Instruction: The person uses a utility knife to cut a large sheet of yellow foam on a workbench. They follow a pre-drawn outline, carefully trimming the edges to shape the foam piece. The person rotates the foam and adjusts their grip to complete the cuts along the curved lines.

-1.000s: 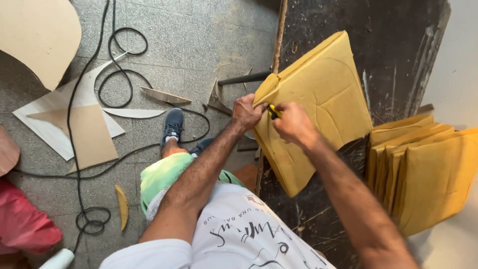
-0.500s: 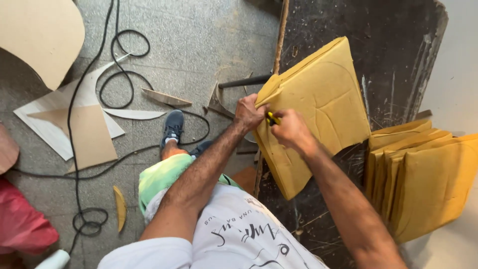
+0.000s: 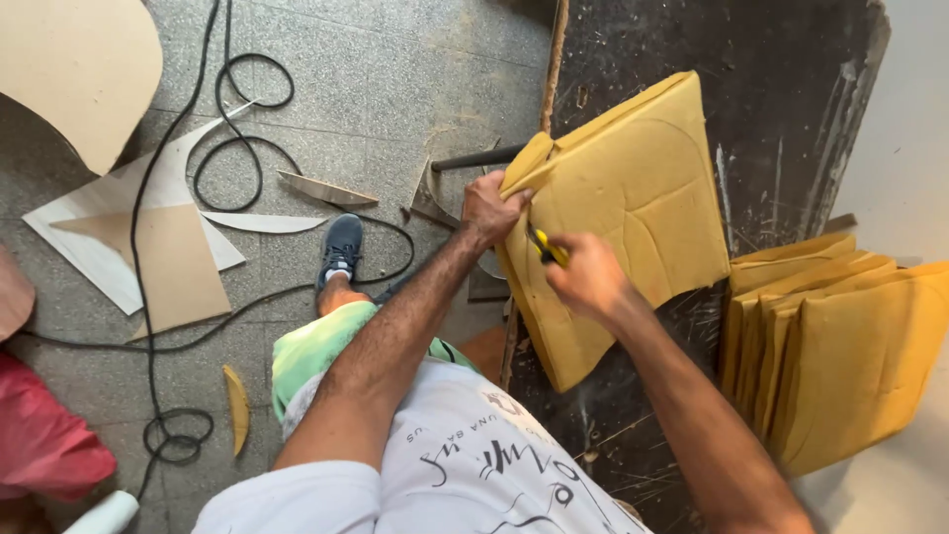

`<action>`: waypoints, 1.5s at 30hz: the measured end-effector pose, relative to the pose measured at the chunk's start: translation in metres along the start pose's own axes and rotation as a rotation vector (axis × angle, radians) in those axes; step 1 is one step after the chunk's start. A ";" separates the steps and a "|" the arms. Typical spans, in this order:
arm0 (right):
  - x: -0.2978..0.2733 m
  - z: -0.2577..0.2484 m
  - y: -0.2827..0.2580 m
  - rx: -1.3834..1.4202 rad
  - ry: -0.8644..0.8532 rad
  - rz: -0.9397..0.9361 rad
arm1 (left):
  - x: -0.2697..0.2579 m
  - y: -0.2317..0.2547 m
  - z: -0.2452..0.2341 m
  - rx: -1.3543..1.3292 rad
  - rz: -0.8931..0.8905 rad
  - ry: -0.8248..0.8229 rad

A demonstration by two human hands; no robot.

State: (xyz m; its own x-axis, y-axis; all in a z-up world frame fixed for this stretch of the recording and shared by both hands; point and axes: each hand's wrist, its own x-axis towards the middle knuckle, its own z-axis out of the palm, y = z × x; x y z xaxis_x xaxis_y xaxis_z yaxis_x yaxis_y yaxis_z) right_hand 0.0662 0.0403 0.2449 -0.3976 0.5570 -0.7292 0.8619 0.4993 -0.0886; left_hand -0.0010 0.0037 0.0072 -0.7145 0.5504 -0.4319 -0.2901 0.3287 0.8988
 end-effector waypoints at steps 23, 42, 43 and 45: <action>0.046 0.022 0.002 0.278 0.037 0.059 | -0.031 -0.004 0.001 -0.099 -0.312 -0.009; 0.010 0.021 -0.017 0.006 0.001 0.029 | -0.023 -0.011 -0.013 -0.091 -0.336 -0.018; 0.016 0.024 0.001 -0.018 0.010 0.003 | -0.020 -0.010 -0.009 -0.086 -0.333 -0.022; 0.025 0.032 0.011 -0.040 0.021 -0.023 | -0.020 -0.010 -0.002 -0.080 -0.328 -0.027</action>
State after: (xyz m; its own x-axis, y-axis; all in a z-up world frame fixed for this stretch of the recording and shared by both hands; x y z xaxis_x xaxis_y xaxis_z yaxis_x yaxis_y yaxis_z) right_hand 0.0753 0.0386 0.2038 -0.4240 0.5591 -0.7125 0.8396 0.5376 -0.0777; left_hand 0.0149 -0.0125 0.0070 -0.5578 0.4459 -0.7000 -0.5516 0.4311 0.7141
